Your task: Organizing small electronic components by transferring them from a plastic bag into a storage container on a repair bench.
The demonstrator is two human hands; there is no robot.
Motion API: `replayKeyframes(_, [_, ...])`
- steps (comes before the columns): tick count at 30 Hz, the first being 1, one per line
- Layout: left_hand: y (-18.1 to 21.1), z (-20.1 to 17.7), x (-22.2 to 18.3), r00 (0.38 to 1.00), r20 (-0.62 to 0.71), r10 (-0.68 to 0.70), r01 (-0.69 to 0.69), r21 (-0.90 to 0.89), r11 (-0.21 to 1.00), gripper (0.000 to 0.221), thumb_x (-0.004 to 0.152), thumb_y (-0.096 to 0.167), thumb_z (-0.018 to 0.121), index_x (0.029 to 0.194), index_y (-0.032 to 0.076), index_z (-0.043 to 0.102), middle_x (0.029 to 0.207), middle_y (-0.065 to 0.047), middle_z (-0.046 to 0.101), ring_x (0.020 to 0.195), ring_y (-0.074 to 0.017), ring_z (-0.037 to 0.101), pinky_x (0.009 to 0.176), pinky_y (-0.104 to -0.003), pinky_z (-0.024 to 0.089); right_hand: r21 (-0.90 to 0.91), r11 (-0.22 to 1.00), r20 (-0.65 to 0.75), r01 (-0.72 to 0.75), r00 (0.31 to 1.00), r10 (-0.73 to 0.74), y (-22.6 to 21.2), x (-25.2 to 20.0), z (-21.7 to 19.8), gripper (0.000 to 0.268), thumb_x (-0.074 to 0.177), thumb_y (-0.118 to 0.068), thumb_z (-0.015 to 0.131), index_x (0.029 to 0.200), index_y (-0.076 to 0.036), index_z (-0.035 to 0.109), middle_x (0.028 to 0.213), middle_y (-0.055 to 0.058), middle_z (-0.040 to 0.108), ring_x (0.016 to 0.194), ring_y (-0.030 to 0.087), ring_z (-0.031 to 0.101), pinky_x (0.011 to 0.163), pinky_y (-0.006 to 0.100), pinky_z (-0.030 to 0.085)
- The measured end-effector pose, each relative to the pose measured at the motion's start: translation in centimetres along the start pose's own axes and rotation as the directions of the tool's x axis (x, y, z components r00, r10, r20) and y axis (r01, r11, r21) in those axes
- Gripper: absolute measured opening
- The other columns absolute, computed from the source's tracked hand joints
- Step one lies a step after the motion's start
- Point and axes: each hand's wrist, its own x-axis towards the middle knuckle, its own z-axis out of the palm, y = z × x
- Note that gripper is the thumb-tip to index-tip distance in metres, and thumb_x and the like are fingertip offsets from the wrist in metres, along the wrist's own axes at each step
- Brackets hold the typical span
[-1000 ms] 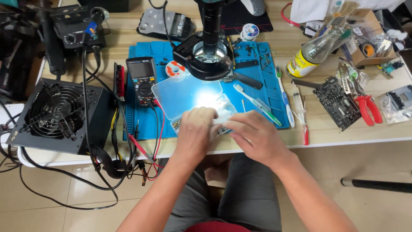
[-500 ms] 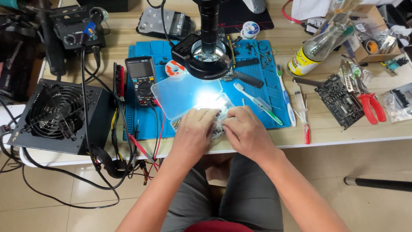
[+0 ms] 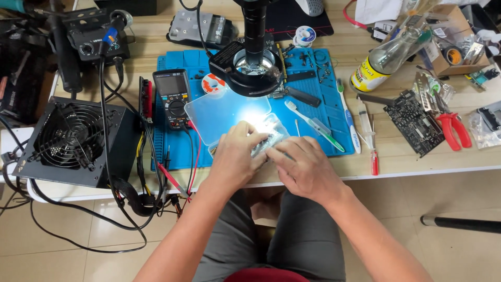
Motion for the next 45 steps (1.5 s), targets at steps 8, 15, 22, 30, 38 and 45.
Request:
replayKeyframes(8, [1.6,0.9,-0.1,0.99,-0.032,0.135,-0.125,0.214,0.969,0.046,0.094,0.03,0.067,0.139,0.021,0.07,0.118,-0.003,0.055,0.107,-0.0284,0.058,0.094,-0.046,0.047,-0.107,0.994,-0.002,-0.019,1.0,0.019,0.7,-2.4,2.2,0.03,0.101,-0.018,0.06,0.127,-0.015,0.073,0.119,0.005,0.065,0.111,0.028,0.068,0.095,0.044,0.054])
replayKeyframes(15, [-0.9,3.1,-0.1,0.967,-0.071,0.246,-0.221,0.256,0.941,0.043,0.095,0.031,0.067,0.137,0.02,0.072,0.108,-0.002,0.063,0.102,-0.0264,0.062,0.1,-0.046,0.045,-0.076,0.989,0.014,-0.124,0.992,0.125,0.0,-1.4,1.2,0.044,0.095,-0.016,0.056,0.137,-0.008,0.066,0.103,0.007,0.059,0.098,0.03,0.067,0.092,0.045,0.056])
replayKeyframes(22, [-1.2,2.6,-1.3,0.986,-0.08,0.147,-0.129,0.197,0.972,0.028,0.099,0.028,0.075,0.126,0.023,0.074,0.111,0.001,0.076,0.111,-0.02,0.07,0.126,-0.054,0.036,-0.161,0.98,-0.034,-0.12,0.993,0.116,-1.3,-0.7,2.3,0.053,0.095,-0.019,0.062,0.147,-0.008,0.068,0.128,0.013,0.06,0.122,0.035,0.062,0.095,0.048,0.052])
replayKeyframes(30, [-3.6,-3.1,1.3,0.921,-0.366,0.135,0.013,0.374,0.927,0.034,0.094,0.031,0.083,0.126,0.023,0.077,0.131,-0.008,0.065,0.12,-0.034,0.056,0.1,-0.052,0.046,-0.208,0.969,-0.014,-0.132,0.991,0.132,-2.0,-0.9,2.9,0.055,0.092,-0.01,0.056,0.146,-0.01,0.068,0.133,0.013,0.065,0.122,0.033,0.068,0.104,0.047,0.053])
replayKeyframes(38, [-7.8,-4.1,3.0,0.961,-0.274,0.03,0.112,0.489,0.865,0.058,0.098,0.034,0.08,0.15,0.016,0.062,0.131,-0.007,0.064,0.132,-0.0308,0.05,0.114,-0.061,0.031,-0.236,0.959,-0.009,-0.16,0.987,0.162,-2.2,-1.5,3.3,0.056,0.095,-0.012,0.054,0.15,-0.012,0.065,0.136,0.013,0.064,0.126,0.032,0.066,0.107,0.047,0.052])
replayKeyframes(45, [0.7,-5.5,-1.5,0.986,-0.051,0.157,-0.13,0.346,0.929,0.03,0.086,0.03,0.083,0.114,0.02,0.077,0.097,-0.007,0.078,0.092,-0.0353,0.075,0.089,-0.055,0.058,-0.239,0.945,0.035,-0.224,0.97,0.239,-2.3,-2.3,3.4,0.064,0.087,-0.012,0.062,0.15,-0.017,0.065,0.131,0.01,0.057,0.128,0.035,0.056,0.105,0.049,0.05])
